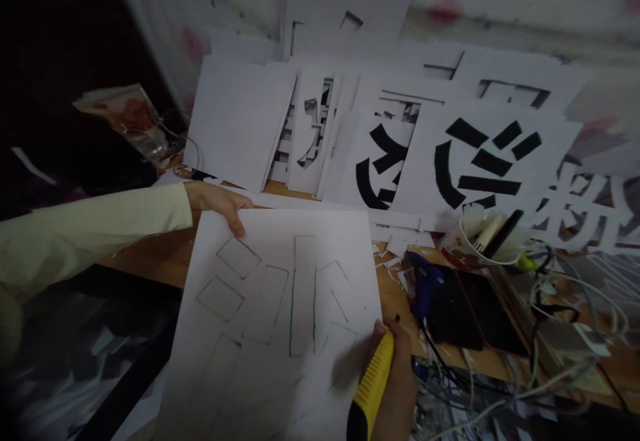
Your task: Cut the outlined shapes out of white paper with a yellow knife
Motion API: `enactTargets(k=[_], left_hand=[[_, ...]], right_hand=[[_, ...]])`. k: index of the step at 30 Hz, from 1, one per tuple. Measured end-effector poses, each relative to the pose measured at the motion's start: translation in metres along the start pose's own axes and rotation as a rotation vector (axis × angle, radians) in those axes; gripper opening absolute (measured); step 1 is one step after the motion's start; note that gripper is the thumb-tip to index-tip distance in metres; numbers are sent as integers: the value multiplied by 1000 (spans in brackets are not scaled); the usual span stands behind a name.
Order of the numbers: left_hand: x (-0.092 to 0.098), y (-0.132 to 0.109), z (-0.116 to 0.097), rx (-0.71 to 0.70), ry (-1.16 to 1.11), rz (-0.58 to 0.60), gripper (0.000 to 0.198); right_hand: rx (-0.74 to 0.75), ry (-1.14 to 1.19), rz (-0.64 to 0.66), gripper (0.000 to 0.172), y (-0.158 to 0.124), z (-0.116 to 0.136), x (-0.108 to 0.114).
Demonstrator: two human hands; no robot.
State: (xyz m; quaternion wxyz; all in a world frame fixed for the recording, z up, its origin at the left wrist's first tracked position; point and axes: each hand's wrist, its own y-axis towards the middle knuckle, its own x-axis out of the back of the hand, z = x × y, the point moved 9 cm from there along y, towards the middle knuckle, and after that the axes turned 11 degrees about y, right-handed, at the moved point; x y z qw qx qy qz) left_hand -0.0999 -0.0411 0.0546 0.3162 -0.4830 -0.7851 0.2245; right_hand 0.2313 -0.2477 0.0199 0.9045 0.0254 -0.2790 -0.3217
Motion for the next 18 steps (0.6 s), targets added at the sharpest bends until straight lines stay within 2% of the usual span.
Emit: enactTargets(k=[5,9,11,13,15,18], left_hand=[[10,-9,10,-16,-47,-19,37],[15,-21,30,-139,-307,-198,59],[5,-25,40,-173,-458,-302,70],[-11,-28,48,-170,-568,-415,72],[-29,-29,50,-137,-614,-511,66],[-52,-26,46,-92,-657,-565,69]], right_hand=[[-80,-27,6,84,3,-23,2],[-190,-13,38,95,4,-39,5],[-241,-20,36,102,3,-42,9],[-257,-25,31,103,1,-42,11],[-226,-10,32,98,0,-39,11],[-171,11,39,85,0,-36,8]])
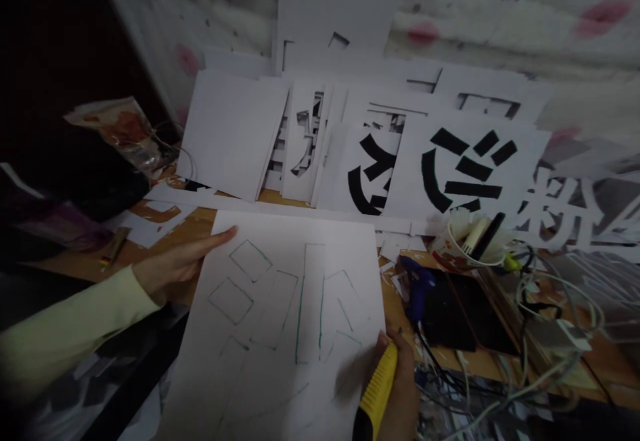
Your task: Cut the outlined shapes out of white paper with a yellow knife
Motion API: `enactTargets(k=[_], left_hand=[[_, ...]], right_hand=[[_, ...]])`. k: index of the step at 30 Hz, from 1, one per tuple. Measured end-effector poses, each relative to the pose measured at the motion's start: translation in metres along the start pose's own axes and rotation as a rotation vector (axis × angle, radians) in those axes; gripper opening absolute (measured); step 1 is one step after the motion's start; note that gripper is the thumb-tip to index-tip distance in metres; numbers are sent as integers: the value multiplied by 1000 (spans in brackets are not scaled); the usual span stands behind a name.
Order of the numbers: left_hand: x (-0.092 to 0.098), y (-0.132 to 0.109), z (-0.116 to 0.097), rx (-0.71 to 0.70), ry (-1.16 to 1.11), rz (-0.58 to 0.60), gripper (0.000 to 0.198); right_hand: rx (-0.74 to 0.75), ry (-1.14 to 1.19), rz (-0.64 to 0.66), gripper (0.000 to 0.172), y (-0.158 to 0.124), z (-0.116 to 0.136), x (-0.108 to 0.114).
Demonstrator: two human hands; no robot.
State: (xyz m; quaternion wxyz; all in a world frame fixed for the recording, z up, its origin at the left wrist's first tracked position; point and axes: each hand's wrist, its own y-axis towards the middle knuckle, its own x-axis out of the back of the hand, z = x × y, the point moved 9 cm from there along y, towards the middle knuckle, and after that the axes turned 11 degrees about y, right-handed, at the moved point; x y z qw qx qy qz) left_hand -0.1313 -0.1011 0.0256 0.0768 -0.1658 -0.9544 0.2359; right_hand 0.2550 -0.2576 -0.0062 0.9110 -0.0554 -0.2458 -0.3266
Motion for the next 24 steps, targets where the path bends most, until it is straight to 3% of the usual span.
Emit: enactTargets(k=[6,9,12,19,24], left_hand=[[-5,-3,-12,-110,-40,-163,73],[-7,-7,-15,-112,-50,-184,80],[-6,-11,-16,-97,-46,-206,78],[-9,-20,11,-12,-153,-192,73],[-6,-30,19,-66,-161,-320,73]], right_hand=[[68,-3,-93,76,-6,12,1],[125,-8,-119,74,-10,23,1],[81,-68,-128,71,-12,25,3],[225,-43,-130,69,-10,35,3],[210,-111,-80,74,-9,29,-4]])
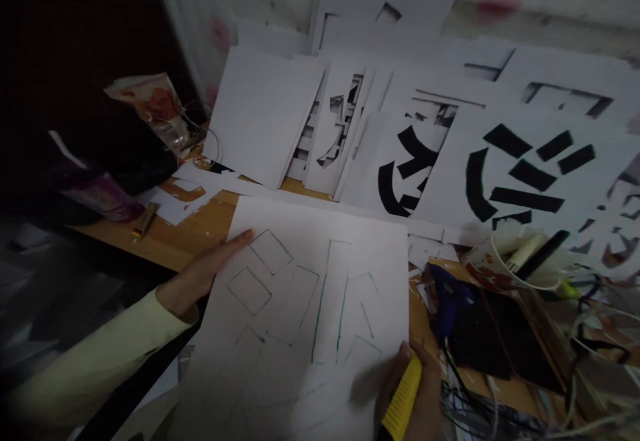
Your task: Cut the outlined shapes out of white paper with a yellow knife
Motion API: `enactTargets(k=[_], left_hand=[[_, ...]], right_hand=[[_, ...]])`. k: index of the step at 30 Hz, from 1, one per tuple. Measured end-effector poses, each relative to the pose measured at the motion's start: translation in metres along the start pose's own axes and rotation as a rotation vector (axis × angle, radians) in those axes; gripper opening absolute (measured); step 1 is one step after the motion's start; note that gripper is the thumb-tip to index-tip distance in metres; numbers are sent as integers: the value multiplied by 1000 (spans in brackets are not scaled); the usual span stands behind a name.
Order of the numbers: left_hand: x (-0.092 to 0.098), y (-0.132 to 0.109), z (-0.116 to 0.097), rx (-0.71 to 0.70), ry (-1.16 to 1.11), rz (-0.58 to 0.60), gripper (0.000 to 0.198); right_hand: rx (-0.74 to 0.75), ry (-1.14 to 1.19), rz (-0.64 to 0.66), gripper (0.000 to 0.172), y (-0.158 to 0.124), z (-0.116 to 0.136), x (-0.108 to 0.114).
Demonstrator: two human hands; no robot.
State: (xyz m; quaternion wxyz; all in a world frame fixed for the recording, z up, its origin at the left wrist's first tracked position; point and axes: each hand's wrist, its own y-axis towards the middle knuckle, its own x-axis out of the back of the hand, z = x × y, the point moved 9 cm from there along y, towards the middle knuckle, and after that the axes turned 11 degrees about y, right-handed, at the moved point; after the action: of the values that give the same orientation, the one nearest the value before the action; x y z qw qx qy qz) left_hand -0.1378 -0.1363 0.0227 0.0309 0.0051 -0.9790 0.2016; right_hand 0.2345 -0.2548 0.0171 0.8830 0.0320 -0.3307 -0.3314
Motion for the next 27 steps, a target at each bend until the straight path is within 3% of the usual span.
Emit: enactTargets(k=[6,12,18,27], left_hand=[[-2,1,-3,13,-28,-5,84],[3,-10,1,-83,29,-60,58],[9,-23,6,-125,10,-203,60],[8,-27,-6,-244,25,-261,47]], right_hand=[[-100,-35,-4,61,-1,-2,3],[-39,0,-31,62,0,-2,3],[3,-28,5,55,1,-2,0],[33,-26,-4,57,6,-10,-1]])
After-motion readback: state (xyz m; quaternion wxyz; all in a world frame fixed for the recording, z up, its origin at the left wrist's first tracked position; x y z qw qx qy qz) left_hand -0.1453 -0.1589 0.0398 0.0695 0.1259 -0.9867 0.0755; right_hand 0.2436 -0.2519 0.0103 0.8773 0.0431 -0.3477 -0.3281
